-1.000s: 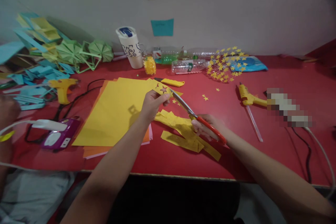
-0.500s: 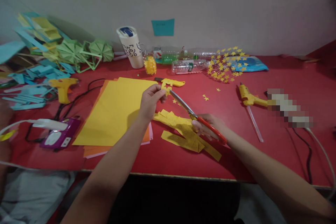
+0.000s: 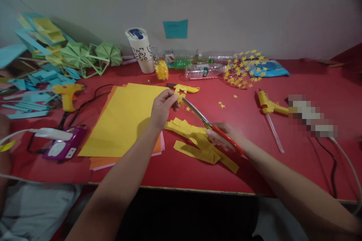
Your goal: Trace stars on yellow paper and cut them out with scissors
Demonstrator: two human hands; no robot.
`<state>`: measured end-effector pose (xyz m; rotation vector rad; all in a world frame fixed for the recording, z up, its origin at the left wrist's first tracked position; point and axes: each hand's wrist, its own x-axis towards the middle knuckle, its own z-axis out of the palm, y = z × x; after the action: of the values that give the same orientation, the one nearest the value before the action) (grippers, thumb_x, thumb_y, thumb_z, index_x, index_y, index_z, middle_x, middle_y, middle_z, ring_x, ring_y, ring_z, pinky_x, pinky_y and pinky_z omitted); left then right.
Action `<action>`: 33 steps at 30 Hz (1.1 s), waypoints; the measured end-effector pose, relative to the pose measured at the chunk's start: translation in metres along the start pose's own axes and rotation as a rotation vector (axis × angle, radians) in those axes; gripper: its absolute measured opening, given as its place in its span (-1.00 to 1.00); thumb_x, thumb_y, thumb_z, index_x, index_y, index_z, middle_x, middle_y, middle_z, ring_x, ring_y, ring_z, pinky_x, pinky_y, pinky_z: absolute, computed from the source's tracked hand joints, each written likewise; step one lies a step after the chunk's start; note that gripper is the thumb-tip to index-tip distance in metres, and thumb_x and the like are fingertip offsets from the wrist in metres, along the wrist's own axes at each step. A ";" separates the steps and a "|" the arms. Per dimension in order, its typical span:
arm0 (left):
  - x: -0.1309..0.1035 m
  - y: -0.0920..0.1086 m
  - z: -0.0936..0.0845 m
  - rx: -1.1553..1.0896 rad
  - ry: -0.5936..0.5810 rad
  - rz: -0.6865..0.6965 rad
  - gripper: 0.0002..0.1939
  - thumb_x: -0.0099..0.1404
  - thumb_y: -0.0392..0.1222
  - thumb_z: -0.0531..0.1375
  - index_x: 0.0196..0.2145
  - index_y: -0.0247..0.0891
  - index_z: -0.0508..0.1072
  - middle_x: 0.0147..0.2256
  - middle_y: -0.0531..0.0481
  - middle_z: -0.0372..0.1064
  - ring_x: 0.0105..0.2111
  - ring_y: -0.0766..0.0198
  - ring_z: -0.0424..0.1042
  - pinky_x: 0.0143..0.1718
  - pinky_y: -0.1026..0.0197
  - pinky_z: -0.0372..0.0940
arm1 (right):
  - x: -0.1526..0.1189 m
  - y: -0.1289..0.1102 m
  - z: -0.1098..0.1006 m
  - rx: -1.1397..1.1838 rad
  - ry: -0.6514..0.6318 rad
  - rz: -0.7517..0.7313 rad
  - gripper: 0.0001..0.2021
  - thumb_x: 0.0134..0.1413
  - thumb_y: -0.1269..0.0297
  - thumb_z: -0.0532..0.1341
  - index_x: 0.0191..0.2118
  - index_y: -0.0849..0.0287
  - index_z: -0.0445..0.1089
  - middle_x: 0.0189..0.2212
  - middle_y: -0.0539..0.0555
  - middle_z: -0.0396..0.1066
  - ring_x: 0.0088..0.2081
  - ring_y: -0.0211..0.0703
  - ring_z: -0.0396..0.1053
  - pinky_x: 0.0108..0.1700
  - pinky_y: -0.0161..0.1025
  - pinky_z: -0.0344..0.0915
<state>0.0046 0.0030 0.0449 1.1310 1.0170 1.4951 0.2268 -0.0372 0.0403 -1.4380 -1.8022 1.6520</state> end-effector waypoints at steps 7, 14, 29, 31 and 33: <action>0.001 -0.002 -0.001 0.019 -0.001 0.001 -0.86 0.04 -0.18 0.24 -0.57 -0.22 0.33 -0.70 0.17 0.28 -0.68 0.47 0.26 -0.60 0.39 0.21 | -0.001 -0.003 -0.001 0.006 -0.008 0.022 -0.42 -0.23 -0.33 0.29 -0.57 0.15 0.19 -0.69 -0.09 0.24 -0.76 -0.43 0.10 -0.74 -0.40 -0.01; 0.001 0.000 0.000 0.010 -0.011 -0.003 -0.85 0.03 -0.20 0.25 -0.58 -0.22 0.33 -0.71 0.17 0.28 -0.69 0.47 0.24 -0.61 0.39 0.20 | 0.001 -0.001 0.000 0.022 -0.004 0.010 -0.44 -0.22 -0.29 0.32 -0.57 0.15 0.19 -0.69 -0.06 0.27 -0.75 -0.43 0.12 -0.74 -0.40 0.01; 0.003 -0.002 -0.002 0.011 -0.017 -0.024 -0.85 0.02 -0.21 0.25 -0.59 -0.23 0.33 -0.70 0.17 0.27 -0.68 0.47 0.25 -0.63 0.40 0.19 | 0.000 -0.002 -0.001 -0.016 -0.006 0.000 -0.46 -0.14 -0.27 0.28 -0.58 0.13 0.16 -0.69 -0.10 0.22 -0.73 -0.43 0.10 -0.70 -0.38 0.04; 0.003 -0.001 -0.002 0.016 -0.014 -0.026 -0.85 0.02 -0.20 0.25 -0.58 -0.23 0.34 -0.70 0.17 0.27 -0.68 0.47 0.24 -0.63 0.40 0.18 | -0.001 -0.003 -0.001 -0.029 0.001 0.001 -0.46 -0.15 -0.26 0.29 -0.59 0.14 0.17 -0.69 -0.10 0.22 -0.74 -0.43 0.11 -0.70 -0.38 0.04; 0.002 0.000 -0.001 0.021 -0.004 -0.037 -0.86 0.02 -0.18 0.25 -0.58 -0.23 0.34 -0.71 0.17 0.27 -0.69 0.47 0.23 -0.64 0.40 0.17 | -0.001 -0.003 -0.001 -0.034 0.007 -0.001 -0.46 -0.15 -0.26 0.29 -0.59 0.14 0.17 -0.68 -0.10 0.23 -0.74 -0.44 0.10 -0.70 -0.38 0.04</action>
<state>0.0033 0.0051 0.0447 1.1238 1.0482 1.4558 0.2264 -0.0372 0.0439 -1.4553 -1.8346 1.6213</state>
